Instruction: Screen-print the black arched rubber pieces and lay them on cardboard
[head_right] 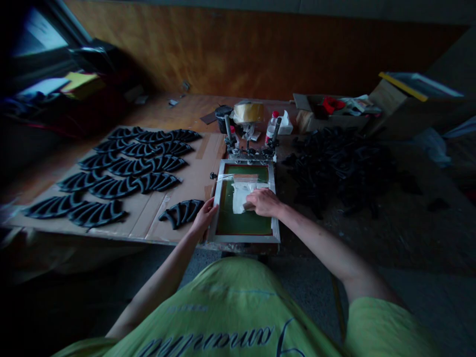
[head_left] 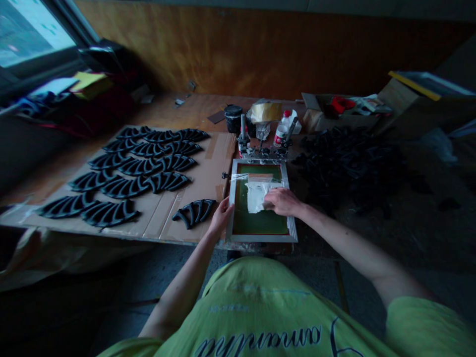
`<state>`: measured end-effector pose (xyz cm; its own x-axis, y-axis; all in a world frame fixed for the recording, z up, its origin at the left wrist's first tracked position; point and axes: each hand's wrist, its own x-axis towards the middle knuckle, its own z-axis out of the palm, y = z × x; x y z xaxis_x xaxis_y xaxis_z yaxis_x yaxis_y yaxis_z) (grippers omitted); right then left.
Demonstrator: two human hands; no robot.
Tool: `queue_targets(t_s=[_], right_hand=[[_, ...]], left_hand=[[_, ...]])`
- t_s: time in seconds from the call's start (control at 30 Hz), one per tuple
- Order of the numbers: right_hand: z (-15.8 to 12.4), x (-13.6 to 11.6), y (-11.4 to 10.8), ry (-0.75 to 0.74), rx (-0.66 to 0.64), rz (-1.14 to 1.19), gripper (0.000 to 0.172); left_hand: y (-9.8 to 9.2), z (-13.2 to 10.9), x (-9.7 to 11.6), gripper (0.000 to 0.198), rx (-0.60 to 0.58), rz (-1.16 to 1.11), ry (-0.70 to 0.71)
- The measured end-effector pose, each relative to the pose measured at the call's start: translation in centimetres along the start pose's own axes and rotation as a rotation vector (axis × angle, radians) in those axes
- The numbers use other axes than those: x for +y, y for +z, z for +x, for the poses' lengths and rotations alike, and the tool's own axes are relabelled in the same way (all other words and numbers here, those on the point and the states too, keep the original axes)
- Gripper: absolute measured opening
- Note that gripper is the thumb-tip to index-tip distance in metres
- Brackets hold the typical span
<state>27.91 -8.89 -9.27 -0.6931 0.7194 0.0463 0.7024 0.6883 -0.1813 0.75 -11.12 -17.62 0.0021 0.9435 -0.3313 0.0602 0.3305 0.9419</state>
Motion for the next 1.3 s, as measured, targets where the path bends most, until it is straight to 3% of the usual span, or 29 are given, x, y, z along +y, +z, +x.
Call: queue_targets(t_s=[0.13, 0.23, 0.33, 0.4, 0.53, 0.6, 0.7, 0.8, 0.9, 0.97, 1.03, 1.13, 1.17, 1.23, 1.3], right_hand=[[-0.3, -1.1, 1.7, 0.07, 0.162, -0.033, 0.023], [-1.4, -1.9, 2.6, 0.013, 0.136, 0.007, 0.026], [-0.9, -1.6, 1.5, 0.061, 0.095, 0.047, 0.015], [0.8, -1.0, 0.1, 0.165, 0.145, 0.074, 0.02], [4.2, 1.7, -3.2, 0.381, 0.305, 0.126, 0.051], [4.0, 4.2, -4.6, 0.46, 0.408, 0.149, 0.052], [1.3, 8.2, -5.0, 0.629, 0.558, 0.199, 0.041], [-1.8, 9.6, -2.4, 0.754, 0.483, 0.225, 0.04], [-3.0, 6.9, 2.1, 0.681, 0.313, 0.208, 0.037], [-2.7, 4.2, 4.6, 0.589, 0.21, 0.136, 0.032], [-1.9, 2.0, 5.9, 0.547, 0.122, 0.056, 0.025], [-0.7, -0.1, 5.7, 0.665, 0.063, 0.087, 0.018], [-0.3, -0.9, 5.4, 0.72, 0.069, 0.128, 0.02], [0.3, -2.8, 4.9, 0.782, 0.13, 0.205, 0.023], [0.7, -5.0, 4.6, 0.678, 0.215, 0.25, 0.023]], left_hand=[[-0.2, -0.1, 0.0, 0.07, -0.012, 0.008, 0.012], [-0.3, -0.1, 0.0, 0.072, -0.021, -0.017, 0.009], [-0.3, -0.2, 0.3, 0.072, -0.008, -0.036, -0.002], [-0.3, -0.5, 1.0, 0.078, -0.008, -0.052, -0.04], [-0.8, -1.5, 3.5, 0.089, -0.015, -0.081, -0.064], [-1.0, -1.8, 5.4, 0.074, 0.009, -0.117, 0.018], [-0.6, -1.8, 9.1, 0.061, 0.064, -0.188, 0.165], [0.4, -0.9, 13.6, 0.057, 0.116, -0.303, 0.353], [1.3, 0.6, 17.6, 0.054, 0.084, -0.356, 0.466], [1.7, 1.4, 19.2, 0.054, 0.066, -0.34, 0.477], [2.2, 1.5, 19.0, 0.053, 0.097, -0.338, 0.48], [3.4, -0.2, 15.5, 0.059, 0.102, -0.328, 0.333], [4.0, -1.2, 13.7, 0.063, 0.047, -0.306, 0.217], [5.4, -3.4, 9.9, 0.068, -0.202, -0.212, -0.104], [6.7, -5.2, 6.9, 0.067, -0.312, -0.231, -0.247]])
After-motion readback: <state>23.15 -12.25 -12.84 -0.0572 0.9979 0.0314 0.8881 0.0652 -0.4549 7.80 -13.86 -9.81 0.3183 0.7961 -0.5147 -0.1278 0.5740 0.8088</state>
